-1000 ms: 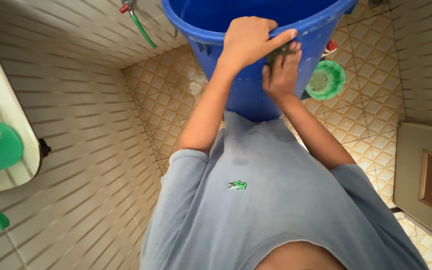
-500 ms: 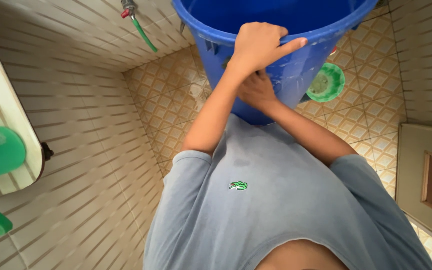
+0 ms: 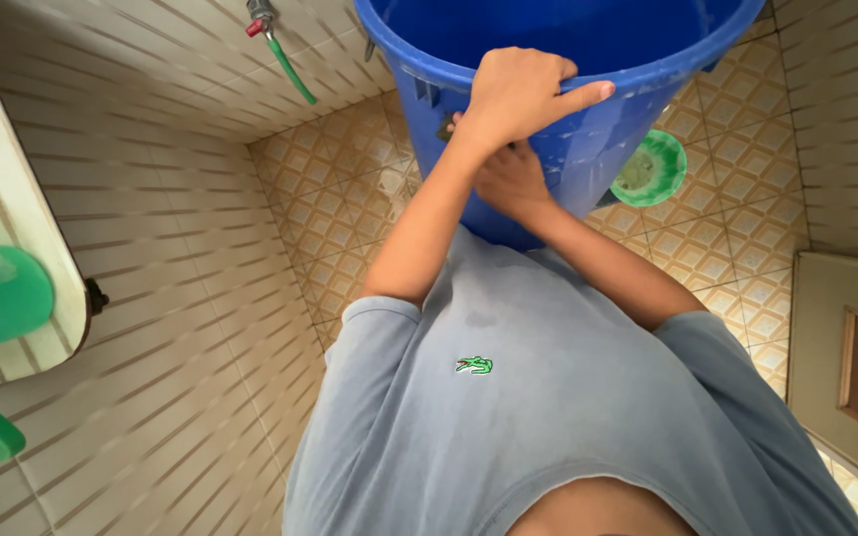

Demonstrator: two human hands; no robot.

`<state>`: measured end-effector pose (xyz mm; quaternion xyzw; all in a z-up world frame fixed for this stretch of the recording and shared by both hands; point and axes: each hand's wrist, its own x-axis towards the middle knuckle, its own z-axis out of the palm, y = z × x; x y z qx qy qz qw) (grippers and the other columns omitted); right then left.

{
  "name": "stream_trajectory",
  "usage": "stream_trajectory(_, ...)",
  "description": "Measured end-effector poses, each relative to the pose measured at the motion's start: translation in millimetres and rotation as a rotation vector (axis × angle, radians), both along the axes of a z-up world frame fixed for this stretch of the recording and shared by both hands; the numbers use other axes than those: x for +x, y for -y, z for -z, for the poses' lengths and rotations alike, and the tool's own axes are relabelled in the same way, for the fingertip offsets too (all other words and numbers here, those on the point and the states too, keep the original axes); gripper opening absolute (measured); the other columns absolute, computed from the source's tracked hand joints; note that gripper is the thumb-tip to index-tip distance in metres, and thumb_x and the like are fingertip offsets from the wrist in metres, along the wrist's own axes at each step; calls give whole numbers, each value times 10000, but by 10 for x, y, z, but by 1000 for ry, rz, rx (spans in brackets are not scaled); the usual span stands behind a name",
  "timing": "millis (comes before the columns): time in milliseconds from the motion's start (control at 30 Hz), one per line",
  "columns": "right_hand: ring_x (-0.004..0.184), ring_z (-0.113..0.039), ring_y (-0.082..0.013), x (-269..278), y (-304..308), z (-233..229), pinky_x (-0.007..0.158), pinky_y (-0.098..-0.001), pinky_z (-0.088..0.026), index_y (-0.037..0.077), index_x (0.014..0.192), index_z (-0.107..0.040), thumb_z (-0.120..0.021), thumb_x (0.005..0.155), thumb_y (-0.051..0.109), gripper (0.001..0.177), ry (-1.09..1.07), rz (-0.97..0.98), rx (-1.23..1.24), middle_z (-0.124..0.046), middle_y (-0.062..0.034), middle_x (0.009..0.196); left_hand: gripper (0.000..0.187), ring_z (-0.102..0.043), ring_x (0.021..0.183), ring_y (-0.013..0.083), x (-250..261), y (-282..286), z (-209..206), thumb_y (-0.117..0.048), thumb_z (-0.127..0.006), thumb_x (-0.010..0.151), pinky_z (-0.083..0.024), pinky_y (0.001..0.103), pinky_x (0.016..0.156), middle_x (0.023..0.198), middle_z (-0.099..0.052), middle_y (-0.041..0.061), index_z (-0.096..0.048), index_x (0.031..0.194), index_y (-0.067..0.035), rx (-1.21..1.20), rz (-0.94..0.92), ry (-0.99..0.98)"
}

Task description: Scrubbing the inside and outside of a large blue bucket with a sponge in a tiled washroom.

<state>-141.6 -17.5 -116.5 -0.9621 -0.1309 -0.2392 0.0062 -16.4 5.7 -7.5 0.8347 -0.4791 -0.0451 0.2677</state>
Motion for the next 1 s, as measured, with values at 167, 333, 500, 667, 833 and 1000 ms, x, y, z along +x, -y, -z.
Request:
stream_trajectory(167,1498,-397,-289,-89,176,175,1227,-607,-122,136,1470,-617,-657,1032,315,475,104,63,-50,-500,-69,1575,712,-643,520,313,28,-6,-26,-747,-528,889,-469,452,461,532,-619,94,-684,610,-111,22,-22,-39)
stream_trajectory(333,1614,-181,-282,-217,370,564,1261,-649,17,157,1524,-564,-634,1100,437,512,93,175,-20,-323,-98,1670,709,-639,529,322,62,-41,-87,-734,-537,891,-476,463,478,532,-612,104,-672,605,-100,34,-47,-84)
stream_trajectory(500,1647,-4,-341,-327,565,891,1275,-661,35,69,1659,-356,-544,1153,565,733,59,258,74,-118,-156,1756,707,-644,541,334,73,-70,-79,-714,-545,911,-489,460,489,544,-619,124,-675,609,-88,18,-77,-68)
stream_trajectory(667,1599,-40,-456,-349,696,968,1248,-691,20,-30,1658,-153,-472,1112,577,876,-36,366,283,-85,-250,1721,670,-648,535,343,73,-155,-71,-691,-565,913,-486,455,467,557,-630,127,-711,636,-98,-58,-88,-1)
stream_trajectory(833,1639,-37,-450,-308,776,752,1312,-638,8,-42,1647,-68,-396,1114,568,874,47,385,501,-49,-257,1737,656,-641,532,348,46,-267,-126,-663,-576,926,-481,460,478,550,-624,133,-705,648,-84,-34,-120,2)
stream_trajectory(1000,1648,-42,-451,-254,788,503,1355,-570,-20,-57,1650,-60,-358,1121,549,858,75,422,785,-47,-261,1744,644,-631,523,351,-3,-425,-211,-660,-583,928,-471,464,472,552,-617,141,-708,671,-83,-6,-147,0)
